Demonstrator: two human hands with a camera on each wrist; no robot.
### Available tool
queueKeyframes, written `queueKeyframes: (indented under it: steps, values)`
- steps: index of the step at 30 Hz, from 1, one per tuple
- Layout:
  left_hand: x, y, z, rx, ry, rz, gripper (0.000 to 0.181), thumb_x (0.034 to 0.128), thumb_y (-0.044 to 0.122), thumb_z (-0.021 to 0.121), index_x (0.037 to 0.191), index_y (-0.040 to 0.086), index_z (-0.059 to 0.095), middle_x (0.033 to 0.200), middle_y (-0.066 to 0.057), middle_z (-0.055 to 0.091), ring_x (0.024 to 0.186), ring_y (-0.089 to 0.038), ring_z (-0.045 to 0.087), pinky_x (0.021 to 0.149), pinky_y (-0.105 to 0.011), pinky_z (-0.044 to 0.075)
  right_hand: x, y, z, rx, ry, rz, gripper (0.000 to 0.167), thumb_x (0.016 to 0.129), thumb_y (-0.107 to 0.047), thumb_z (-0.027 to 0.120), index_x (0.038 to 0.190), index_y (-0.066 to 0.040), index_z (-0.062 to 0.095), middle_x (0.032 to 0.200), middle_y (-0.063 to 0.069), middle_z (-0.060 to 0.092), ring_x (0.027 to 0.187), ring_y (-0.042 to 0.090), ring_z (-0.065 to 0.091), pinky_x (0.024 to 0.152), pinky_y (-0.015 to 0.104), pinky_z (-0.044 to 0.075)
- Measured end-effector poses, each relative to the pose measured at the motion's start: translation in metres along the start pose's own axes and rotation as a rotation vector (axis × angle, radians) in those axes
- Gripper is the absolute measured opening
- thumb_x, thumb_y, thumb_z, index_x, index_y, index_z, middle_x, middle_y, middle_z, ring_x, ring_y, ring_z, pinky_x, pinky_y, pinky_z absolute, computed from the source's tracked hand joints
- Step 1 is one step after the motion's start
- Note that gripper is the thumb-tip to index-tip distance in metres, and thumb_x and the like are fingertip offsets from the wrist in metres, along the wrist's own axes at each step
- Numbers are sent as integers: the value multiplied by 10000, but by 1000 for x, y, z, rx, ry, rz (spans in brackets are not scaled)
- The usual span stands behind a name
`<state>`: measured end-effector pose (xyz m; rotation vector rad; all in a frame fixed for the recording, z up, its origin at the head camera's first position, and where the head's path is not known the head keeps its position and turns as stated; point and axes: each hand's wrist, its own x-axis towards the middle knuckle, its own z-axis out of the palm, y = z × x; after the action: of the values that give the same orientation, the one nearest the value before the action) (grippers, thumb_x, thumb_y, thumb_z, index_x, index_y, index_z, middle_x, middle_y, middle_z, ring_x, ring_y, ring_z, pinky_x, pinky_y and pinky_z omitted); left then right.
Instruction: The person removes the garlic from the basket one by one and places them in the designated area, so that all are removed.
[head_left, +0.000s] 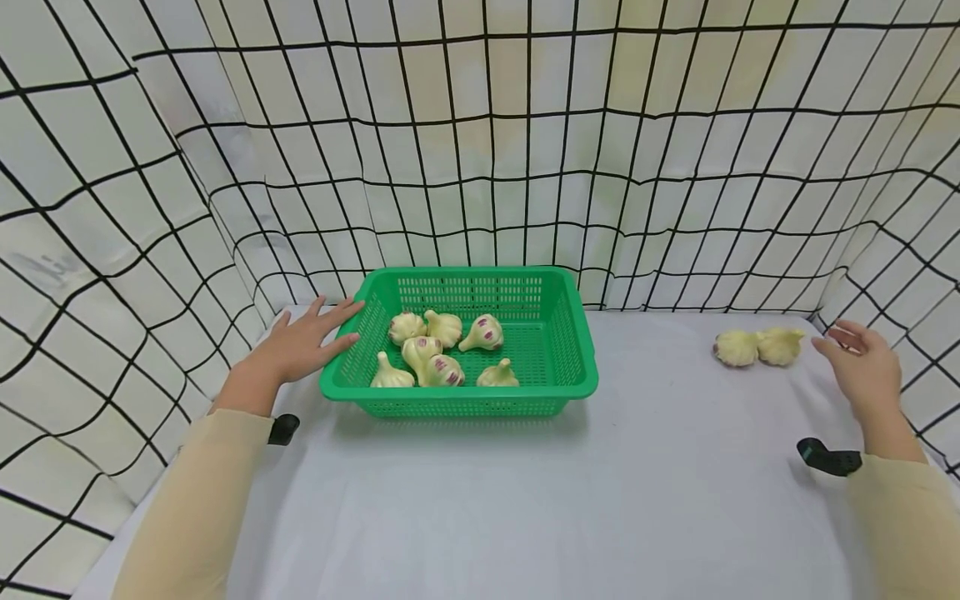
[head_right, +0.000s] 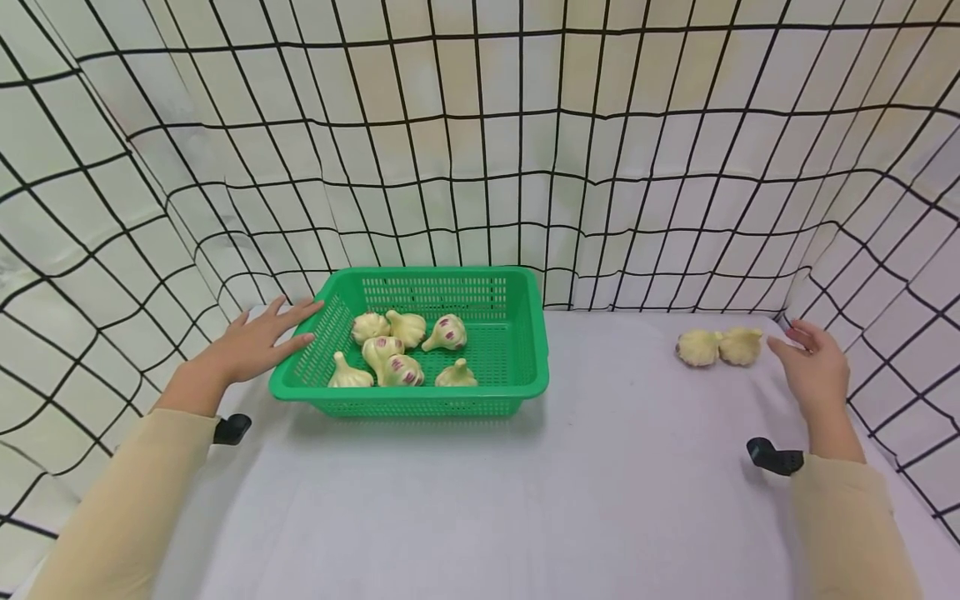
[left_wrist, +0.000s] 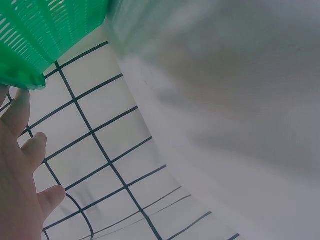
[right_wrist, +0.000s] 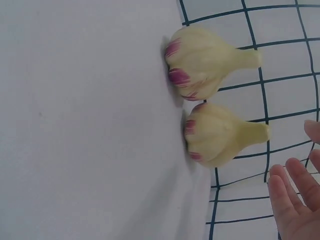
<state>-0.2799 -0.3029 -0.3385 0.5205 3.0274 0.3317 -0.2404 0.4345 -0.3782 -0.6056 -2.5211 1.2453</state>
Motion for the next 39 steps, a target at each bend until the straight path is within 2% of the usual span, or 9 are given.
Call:
queueKeyframes:
  steps: [5, 8, 11, 13, 17, 24, 29, 31, 39]
  values:
    - [0, 0, 0, 1, 2, 1, 697, 1072, 549, 418, 1648, 193, 253, 1690, -135, 201, 1543, -456, 25, 1151, -738, -38, -5, -14, 0, 21, 15, -30, 686, 1050, -426, 524, 1623, -118, 306, 1625, 131, 366, 1444, 232, 430, 1139, 455, 401]
    - [0, 0, -1, 0, 0, 3, 700, 1071, 554, 415, 1647, 190, 255, 1689, -137, 203, 1542, -458, 26, 1150, -738, -38, -8, -21, 1, 37, 20, -56, 655, 1061, -415, 506, 1619, -127, 319, 1610, 95, 405, 1228, 30, 548, 1120, 444, 417]
    - [0, 0, -1, 0, -1, 4, 703, 1070, 560, 411, 1646, 187, 257, 1689, -139, 202, 1542, -460, 24, 1150, -738, -39, -10, -29, 2, 59, 17, -95, 632, 1065, -409, 499, 1612, -133, 341, 1561, 15, 471, 967, -130, 483, 1103, 369, 434]
    - [0, 0, -1, 1, -2, 4, 704, 1071, 560, 407, 1647, 186, 253, 1689, -141, 200, 1543, -458, 21, 1149, -739, -39, -12, -35, 3, 93, 6, -136, 606, 1069, -376, 506, 1603, -130, 360, 1523, -18, 503, 950, -142, 487, 1121, 342, 420]
    - [-1, 1, -2, 5, 0, 4, 698, 1075, 548, 408, 1647, 180, 252, 1687, -148, 202, 1541, -463, 28, 1148, -742, -34, -16, -50, 6, 149, -15, -203, 570, 1069, -337, 529, 1588, -140, 397, 1405, -101, 550, 966, -128, 507, 1046, 164, 427]
    - [-1, 4, -2, 13, -4, -3, 695, 1077, 543, 402, 1647, 177, 250, 1691, -144, 192, 1542, -460, 32, 1158, -729, -33, -26, -78, 16, 140, -41, -286, 598, 1065, -392, 531, 1581, -119, 400, 1438, -40, 540, 1049, -76, 505, 1093, 225, 410]
    - [0, 6, -3, 6, -2, 2, 693, 1077, 543, 406, 1646, 177, 257, 1689, -138, 201, 1543, -455, 30, 1159, -728, -35, -33, -97, 22, 152, -64, -382, 581, 1057, -378, 564, 1557, -110, 437, 1380, -66, 566, 1093, -51, 518, 889, 65, 436]
    - [0, 6, -3, 6, -1, 1, 695, 1076, 545, 405, 1646, 174, 257, 1688, -143, 201, 1543, -456, 31, 1158, -730, -33, -36, -106, 27, 153, -85, -422, 578, 1054, -377, 575, 1549, -108, 448, 1372, -74, 573, 1098, -57, 520, 861, 55, 430]
    - [-2, 4, -4, 8, -10, 0, 713, 1072, 572, 389, 1646, 171, 253, 1689, -145, 194, 1539, -469, 32, 1150, -741, -31, -53, -138, 48, 108, -224, -575, 496, 1065, -289, 585, 1488, -44, 498, 1428, 125, 575, 1117, -77, 519, 862, 70, 428]
